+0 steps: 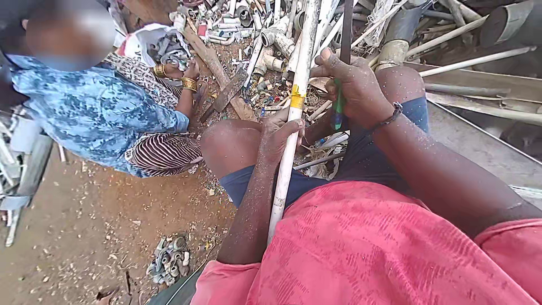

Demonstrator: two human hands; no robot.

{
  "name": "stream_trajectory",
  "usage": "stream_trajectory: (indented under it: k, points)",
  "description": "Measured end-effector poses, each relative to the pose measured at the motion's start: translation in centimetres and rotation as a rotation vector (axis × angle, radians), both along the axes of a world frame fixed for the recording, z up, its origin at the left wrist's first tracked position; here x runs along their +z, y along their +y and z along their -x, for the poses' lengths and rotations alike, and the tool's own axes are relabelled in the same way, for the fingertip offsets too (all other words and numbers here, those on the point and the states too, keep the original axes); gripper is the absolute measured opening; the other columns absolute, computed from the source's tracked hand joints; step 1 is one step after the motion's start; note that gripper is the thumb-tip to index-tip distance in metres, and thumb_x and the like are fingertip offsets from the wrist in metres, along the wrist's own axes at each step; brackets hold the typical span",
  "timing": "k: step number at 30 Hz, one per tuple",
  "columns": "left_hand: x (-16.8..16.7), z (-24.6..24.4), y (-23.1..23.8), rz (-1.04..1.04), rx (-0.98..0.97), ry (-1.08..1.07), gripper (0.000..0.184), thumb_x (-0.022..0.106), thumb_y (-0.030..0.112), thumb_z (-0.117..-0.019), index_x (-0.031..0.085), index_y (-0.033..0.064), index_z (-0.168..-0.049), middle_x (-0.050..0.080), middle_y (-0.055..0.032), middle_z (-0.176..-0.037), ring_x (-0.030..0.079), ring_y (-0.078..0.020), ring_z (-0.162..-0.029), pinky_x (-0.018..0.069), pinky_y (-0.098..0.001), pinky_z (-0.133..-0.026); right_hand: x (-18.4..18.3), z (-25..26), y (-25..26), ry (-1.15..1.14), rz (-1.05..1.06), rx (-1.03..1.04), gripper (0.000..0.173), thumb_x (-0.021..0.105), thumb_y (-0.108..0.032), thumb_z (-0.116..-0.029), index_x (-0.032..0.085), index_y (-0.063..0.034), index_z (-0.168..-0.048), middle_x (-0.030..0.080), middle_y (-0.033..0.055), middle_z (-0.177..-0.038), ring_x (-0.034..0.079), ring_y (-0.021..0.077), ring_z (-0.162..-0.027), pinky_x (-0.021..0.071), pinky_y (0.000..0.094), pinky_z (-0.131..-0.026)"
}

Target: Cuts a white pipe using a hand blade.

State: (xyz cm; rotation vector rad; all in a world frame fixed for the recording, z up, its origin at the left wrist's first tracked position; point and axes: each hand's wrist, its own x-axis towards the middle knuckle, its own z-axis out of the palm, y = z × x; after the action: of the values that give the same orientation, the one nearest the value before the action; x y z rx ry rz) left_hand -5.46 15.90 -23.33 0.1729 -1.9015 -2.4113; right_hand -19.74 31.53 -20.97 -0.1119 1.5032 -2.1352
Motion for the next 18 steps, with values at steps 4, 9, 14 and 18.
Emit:
stream_trajectory:
  k: [4,9,14,18]
  points:
    - [0.4,-0.7,1.0,-0.181,-0.157,-0.055,0.039,0.046,0.012,-0.0973,0.057,-0.0057,-0.13,0.064,-0.0069,-0.071,0.061,-0.0134,-0.053,0.055,-0.0271,-0.048,2.4,-0.1,-0.8,0.041,0.041,-0.02,0.015,0.069,-0.014,-0.099,0.063,-0.0004,-0.098,0.069,0.0101,-0.079,0.048,0.0071,-0.043,0.0405,0.0192,-0.038]
    - [1.6,-0.9,0.9,0.064,-0.031,-0.118,0.028,0.057,0.005,-0.099,0.059,-0.003,-0.126,0.065,-0.011,-0.077,0.057,-0.0141,-0.046,0.0526,-0.0273,-0.04,2.6,0.2,1.6,0.273,-0.39,0.064,0.036,0.079,-0.032,-0.0916,0.068,-0.0041,-0.112,0.071,0.0035,-0.077,0.055,0.0082,-0.052,0.0438,0.0232,-0.048]
    - [0.9,-1.1,0.5,0.306,0.059,-0.205,0.041,0.06,0.009,-0.0987,0.057,0.0006,-0.139,0.063,-0.0099,-0.075,0.055,-0.0146,-0.045,0.0506,-0.0278,-0.04,3.8,-0.9,5.4,0.228,-0.391,0.267,0.037,0.045,-0.021,-0.1035,0.055,-0.0133,-0.138,0.064,-0.0001,-0.086,0.057,0.007,-0.062,0.0469,0.0207,-0.053]
    - [0.0,-1.6,0.4,-0.017,-0.057,-0.204,0.048,0.056,0.003,-0.0987,0.048,0.0013,-0.146,0.063,-0.0105,-0.081,0.058,-0.0135,-0.049,0.0546,-0.0276,-0.044,3.1,-1.7,7.3,0.483,-0.459,0.487,0.058,0.058,-0.018,-0.1026,0.04,-0.0115,-0.158,0.072,0.0066,-0.102,0.072,0.0132,-0.074,0.0636,0.0285,-0.066]
